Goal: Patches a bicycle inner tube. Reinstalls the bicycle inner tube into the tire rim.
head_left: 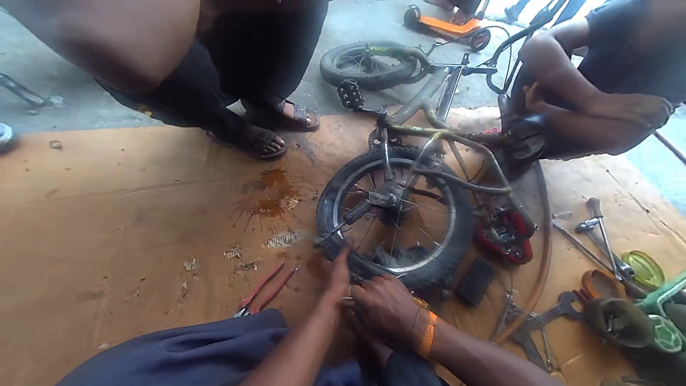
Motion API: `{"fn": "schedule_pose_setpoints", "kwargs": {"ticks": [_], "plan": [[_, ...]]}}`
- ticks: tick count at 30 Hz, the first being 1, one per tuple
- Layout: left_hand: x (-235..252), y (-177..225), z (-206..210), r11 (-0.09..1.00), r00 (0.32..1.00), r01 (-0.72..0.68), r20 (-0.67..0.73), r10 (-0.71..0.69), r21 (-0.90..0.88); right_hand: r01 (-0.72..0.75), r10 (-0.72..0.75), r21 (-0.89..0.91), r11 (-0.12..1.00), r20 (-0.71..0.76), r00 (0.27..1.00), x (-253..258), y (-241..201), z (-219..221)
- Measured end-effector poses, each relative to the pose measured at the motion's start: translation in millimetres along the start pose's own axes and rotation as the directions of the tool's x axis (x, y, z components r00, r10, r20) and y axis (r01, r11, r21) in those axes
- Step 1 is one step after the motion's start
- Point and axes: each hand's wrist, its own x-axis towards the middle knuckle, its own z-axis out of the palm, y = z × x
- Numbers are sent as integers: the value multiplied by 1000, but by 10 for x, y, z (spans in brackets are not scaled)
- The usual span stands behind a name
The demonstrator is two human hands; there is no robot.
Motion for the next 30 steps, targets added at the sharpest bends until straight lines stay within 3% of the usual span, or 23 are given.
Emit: {"fn": "schedule_pose_setpoints", "kwargs": {"ticks": [2, 3, 5, 7, 9, 10, 12, 14, 16, 22, 25, 30], "plan": [[93, 191, 9, 995, 998, 37, -56, -42, -91, -159, 167, -56, 986, 233, 958, 78, -178, -222], [180, 266, 6, 990, 996, 57, -66, -66, -125, -174, 179, -42, 984, 256, 950, 88, -199, -285], [346, 308, -5, 987, 994, 90, -44, -97, -134, -160, 145, 145, 976, 105, 984, 63, -81, -432], [406, 278, -33, 987, 993, 114, 3, -114, -110, -102, 210, 499, 860, -164, 964, 60, 164, -604], [356, 229, -57, 985, 988, 143, 73, -137, -97, 17, 434, 835, 550, -303, 849, 89, 387, -722], [295, 202, -58, 983, 985, 155, 95, -146, -97, 88, 569, 941, 328, -271, 776, 125, 466, -709], [205, 191, -57, 975, 974, 196, 131, -183, -100, 180, 694, 982, -49, -96, 714, 179, 638, -625], [201, 191, -45, 971, 968, 215, 156, -197, -108, 229, 725, 954, -195, -17, 688, 183, 747, -569], [216, 170, -49, 968, 966, 215, 173, -192, -131, 245, 729, 942, -231, 1, 684, 189, 790, -569], [178, 156, 5, 969, 975, 168, 175, -136, -181, 273, 759, 942, -195, -31, 650, 390, 995, -464], [188, 154, -9, 963, 975, 169, 177, -133, -210, 190, 727, 960, -205, 20, 686, 323, 919, -507], [226, 132, 2, 962, 980, 143, 171, -104, -233, 35, 701, 952, -303, 198, 685, 507, 1046, -498]]}}
